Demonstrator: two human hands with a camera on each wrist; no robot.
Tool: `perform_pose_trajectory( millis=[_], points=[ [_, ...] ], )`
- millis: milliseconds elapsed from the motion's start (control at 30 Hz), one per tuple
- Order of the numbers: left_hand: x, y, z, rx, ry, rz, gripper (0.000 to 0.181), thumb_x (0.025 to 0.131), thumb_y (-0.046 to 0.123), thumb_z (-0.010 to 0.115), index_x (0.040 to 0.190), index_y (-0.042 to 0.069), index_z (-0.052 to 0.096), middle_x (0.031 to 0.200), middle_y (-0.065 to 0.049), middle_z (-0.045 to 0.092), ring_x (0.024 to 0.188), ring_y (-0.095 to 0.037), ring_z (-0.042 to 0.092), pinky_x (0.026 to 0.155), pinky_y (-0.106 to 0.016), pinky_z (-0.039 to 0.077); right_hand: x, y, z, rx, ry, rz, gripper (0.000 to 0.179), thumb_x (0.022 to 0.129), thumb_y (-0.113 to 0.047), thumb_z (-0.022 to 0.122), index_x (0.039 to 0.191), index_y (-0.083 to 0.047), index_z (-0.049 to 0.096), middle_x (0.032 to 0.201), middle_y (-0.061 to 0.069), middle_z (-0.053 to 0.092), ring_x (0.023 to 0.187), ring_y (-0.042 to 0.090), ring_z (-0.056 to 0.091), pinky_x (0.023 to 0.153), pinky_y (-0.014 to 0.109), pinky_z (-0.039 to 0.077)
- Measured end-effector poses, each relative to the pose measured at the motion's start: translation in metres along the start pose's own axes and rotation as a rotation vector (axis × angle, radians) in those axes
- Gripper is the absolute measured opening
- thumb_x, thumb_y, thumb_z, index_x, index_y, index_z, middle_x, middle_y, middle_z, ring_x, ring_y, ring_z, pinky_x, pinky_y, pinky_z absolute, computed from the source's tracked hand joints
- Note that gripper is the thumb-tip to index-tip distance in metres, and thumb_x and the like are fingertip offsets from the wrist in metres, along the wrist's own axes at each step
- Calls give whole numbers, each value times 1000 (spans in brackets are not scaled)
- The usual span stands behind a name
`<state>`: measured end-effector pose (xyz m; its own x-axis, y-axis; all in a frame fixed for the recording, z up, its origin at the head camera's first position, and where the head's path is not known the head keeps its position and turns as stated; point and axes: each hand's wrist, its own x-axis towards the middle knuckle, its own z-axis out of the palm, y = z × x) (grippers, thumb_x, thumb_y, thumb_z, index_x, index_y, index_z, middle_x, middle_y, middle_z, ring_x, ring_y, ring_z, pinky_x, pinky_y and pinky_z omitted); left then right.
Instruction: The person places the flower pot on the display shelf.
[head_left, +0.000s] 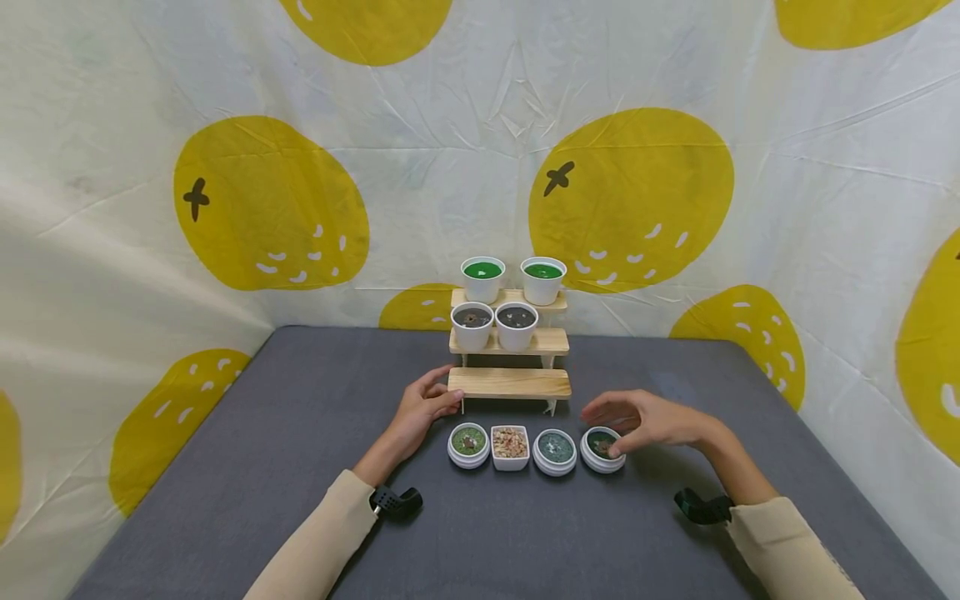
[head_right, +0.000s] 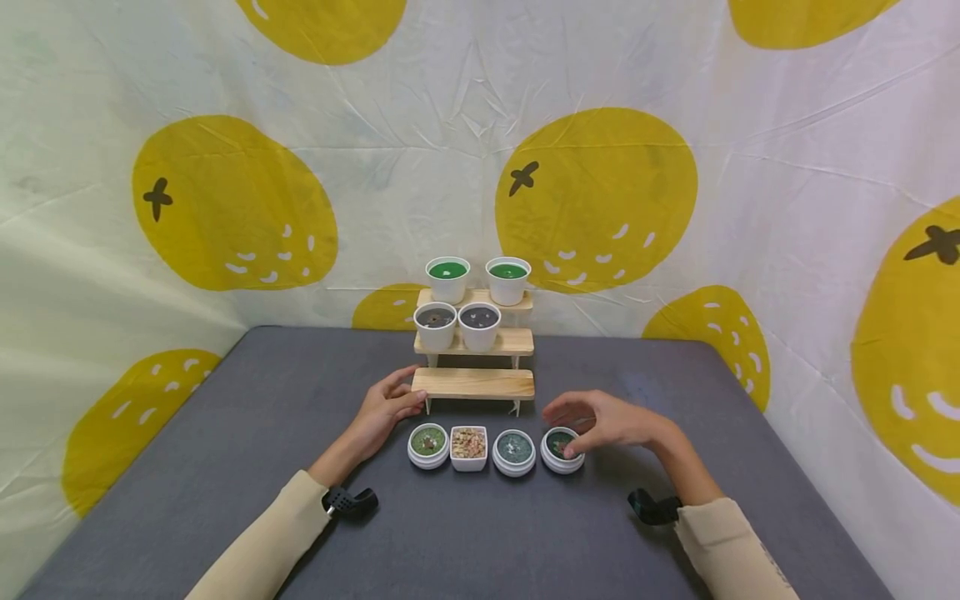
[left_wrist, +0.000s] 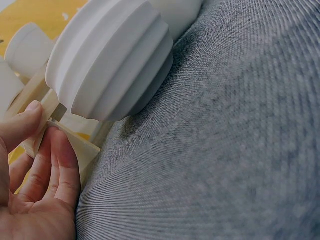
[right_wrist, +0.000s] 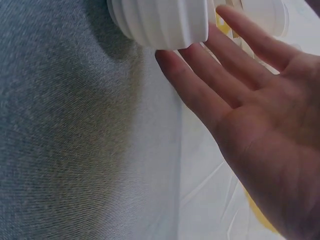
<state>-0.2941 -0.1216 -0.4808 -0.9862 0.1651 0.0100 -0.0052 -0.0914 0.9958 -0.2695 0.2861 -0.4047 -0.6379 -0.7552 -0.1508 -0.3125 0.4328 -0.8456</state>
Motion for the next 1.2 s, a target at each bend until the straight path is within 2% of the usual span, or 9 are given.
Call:
perform_pose_trajectory(
  millis=[133,300,433,700,933,1200],
  points=[
    [0,0,0,4,1,0,63,94,16,77,151,18,51,94,-2,70,89,-15,70,82,-28,61,-1,4,0,24,-42,6,65,90,-12,79,145,5,50,147,27,55,138,37,55,104,26,51],
    [0,0,0,10,-1,-2,64,94,17,78,152,17,50,94,-2,70,89,-14,70,82,-27,60,-1,10,1,36,-91,-26,69,87,-10,82,146,5,49,147,26,55,133,19,58,103,25,50],
    [-1,1,0,11,0,-7,64,94,17,78,152,18,50,93,-2,70,89,-15,69,82,-27,60,-1,14,2,47,-118,-32,70,85,-6,81,146,4,49,147,26,54,127,10,60,101,26,52],
    [-1,2,0,9,0,-7,63,94,16,77,152,18,51,93,-3,70,90,-16,70,83,-28,61,0,18,3,93,-132,-21,66,85,3,76,146,5,49,148,30,50,127,7,58,101,22,50],
    [0,0,0,7,6,-12,63,95,15,77,151,17,51,93,-3,70,89,-15,69,82,-27,60,-2,13,1,44,-87,1,63,87,-3,77,144,2,52,147,26,53,125,7,60,100,25,53],
    [0,0,0,2,-1,-10,65,95,16,77,153,16,49,93,-2,70,89,-15,69,81,-27,60,-2,5,-4,-7,-34,-14,62,89,-8,77,144,4,52,145,25,56,124,7,61,101,23,52]
  ],
)
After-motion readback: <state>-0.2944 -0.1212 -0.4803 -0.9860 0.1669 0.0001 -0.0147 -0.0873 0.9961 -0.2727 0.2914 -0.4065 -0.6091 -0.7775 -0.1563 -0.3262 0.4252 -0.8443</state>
